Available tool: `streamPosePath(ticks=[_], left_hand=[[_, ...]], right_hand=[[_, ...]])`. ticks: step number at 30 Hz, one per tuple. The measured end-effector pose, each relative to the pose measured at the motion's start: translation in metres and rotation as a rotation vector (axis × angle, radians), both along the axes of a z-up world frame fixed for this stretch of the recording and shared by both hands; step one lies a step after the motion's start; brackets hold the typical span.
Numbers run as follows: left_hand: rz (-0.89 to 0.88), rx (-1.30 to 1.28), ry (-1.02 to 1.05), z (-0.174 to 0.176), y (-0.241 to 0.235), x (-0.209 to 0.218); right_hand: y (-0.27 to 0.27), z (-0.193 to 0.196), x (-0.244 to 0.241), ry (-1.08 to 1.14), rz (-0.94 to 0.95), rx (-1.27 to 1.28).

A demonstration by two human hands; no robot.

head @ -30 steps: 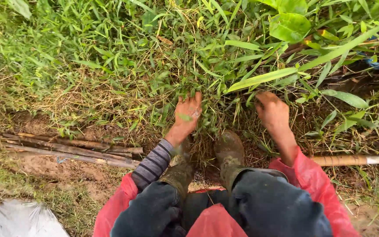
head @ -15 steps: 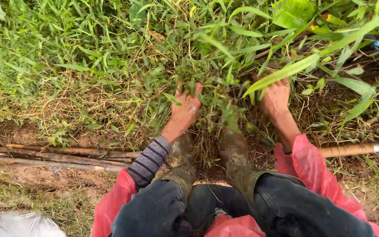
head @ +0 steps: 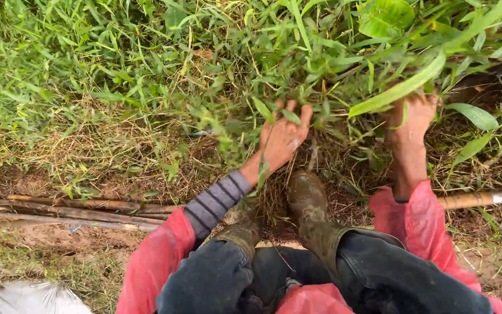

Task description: The person pulls weeds and grass by hand from a muddy area next to a stream. They then use a sickle to cut and clear more vegetation from the ground.

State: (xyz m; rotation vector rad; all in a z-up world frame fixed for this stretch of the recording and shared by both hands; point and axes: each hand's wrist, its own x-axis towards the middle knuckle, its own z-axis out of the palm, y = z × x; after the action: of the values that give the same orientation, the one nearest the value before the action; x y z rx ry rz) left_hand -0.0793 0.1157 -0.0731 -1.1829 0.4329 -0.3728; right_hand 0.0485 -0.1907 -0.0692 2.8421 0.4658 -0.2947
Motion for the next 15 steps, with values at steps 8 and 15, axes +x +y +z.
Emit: streamPosePath(ticks=[8, 15], left_hand=[[0.241, -1.996, 0.804, 0.122, 0.032, 0.028], [0.093, -1.888, 1.110, 0.234, 0.010, 0.041]], right_hand=[[0.036, 0.008, -0.017, 0.313, -0.121, -0.231], [0.069, -0.010, -0.052, -0.255, 0.383, 0.218]])
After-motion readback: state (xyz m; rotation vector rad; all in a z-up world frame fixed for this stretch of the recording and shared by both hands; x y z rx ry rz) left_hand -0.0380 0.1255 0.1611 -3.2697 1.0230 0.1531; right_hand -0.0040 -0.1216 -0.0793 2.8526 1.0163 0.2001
